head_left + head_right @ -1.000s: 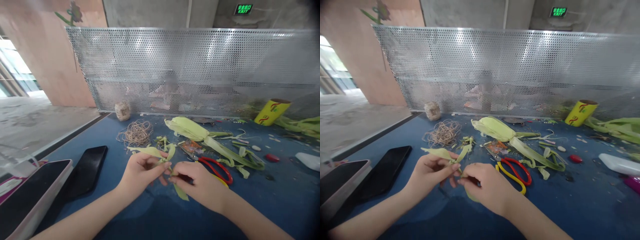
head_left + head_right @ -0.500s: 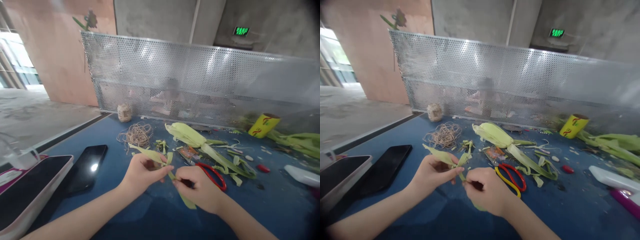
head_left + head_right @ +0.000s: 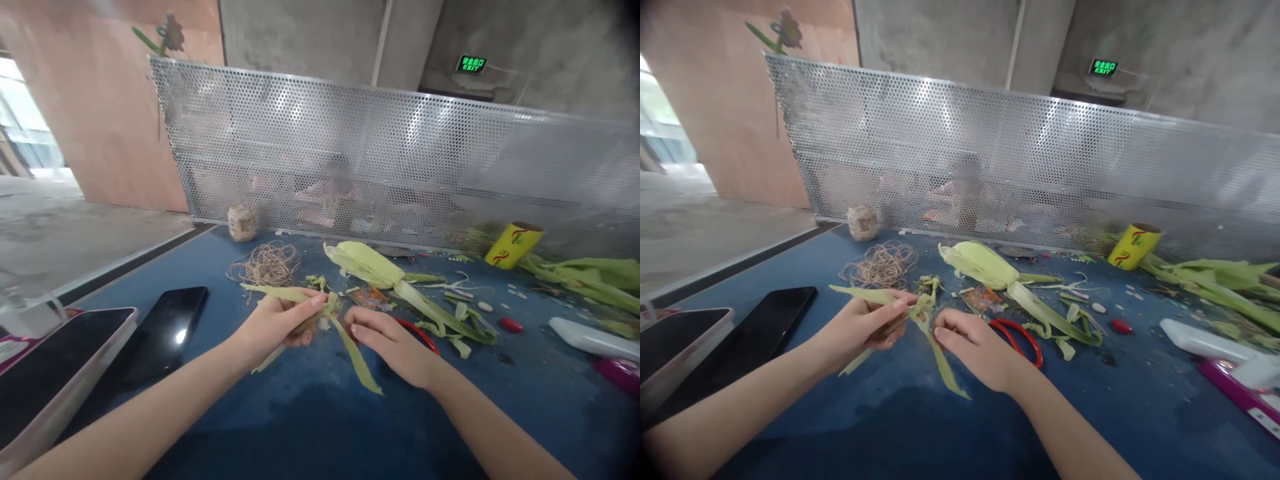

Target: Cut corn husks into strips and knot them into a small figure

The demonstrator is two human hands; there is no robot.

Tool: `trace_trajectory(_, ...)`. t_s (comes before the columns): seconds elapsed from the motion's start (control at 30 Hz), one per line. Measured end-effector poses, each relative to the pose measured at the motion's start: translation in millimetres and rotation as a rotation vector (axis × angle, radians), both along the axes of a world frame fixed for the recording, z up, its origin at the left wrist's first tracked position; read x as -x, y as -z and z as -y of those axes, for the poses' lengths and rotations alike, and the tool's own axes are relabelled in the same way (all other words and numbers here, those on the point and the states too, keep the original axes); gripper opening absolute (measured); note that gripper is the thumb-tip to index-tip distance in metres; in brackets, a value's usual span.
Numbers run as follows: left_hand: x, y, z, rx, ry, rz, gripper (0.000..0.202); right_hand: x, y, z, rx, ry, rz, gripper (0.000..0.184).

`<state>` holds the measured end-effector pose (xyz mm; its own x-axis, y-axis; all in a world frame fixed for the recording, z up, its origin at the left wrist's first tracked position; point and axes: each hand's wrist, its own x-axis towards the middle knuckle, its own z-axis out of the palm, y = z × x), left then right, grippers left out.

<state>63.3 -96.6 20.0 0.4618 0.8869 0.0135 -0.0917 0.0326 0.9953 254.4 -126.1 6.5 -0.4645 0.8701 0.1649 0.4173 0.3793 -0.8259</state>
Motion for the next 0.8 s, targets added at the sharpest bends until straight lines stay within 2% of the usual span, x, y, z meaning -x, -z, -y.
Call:
trace_trajectory(0.07,-1,0.4,2,0.026,0.102,-0.024,0.030,1,3.8,-1,-0.003,0.047,-0.029,0.013)
trace_trajectory(0.13,-1,0.2,4,0.022,0.177,-0.057,0.027,4,8.3,-1,-0.072,0.138,-0.029,0.009)
trace_trajectory(0.2,-2,-0.2,5,-0.011,0.181,-0.073,0.019,8,12.0,1,-0.204,0.207,0.020,0.008)
trace_trajectory(0.3,-3,0.5,5,-0.062,0.167,-0.083,0.018,12,14.6,4,-0.349,0.213,0.076,0.011)
trace_trajectory(0.37,-5,1.8,5,-0.087,0.152,-0.086,0.020,12,15.1,4,-0.348,0.260,0.074,0.019)
trace_trajectory(0.47,-5,3.8,5,-0.115,0.116,-0.083,0.025,10,14.6,2,-0.267,0.319,0.079,0.034)
trace_trajectory(0.57,-6,5.6,7,-0.142,0.081,-0.081,0.026,11,12.2,4,-0.200,0.199,0.106,0.037)
trace_trajectory(0.67,-6,8.6,8,-0.153,0.058,-0.098,0.024,12,9.4,8,-0.188,0.054,0.167,0.025)
trace_trajectory(0.73,-7,12.0,9,-0.162,0.043,-0.116,0.022,12,8.9,10,-0.177,0.048,0.194,0.018)
trace_trajectory(0.8,-8,16.3,10,-0.186,0.003,-0.156,0.020,10,10.0,9,-0.158,0.017,0.184,0.027)
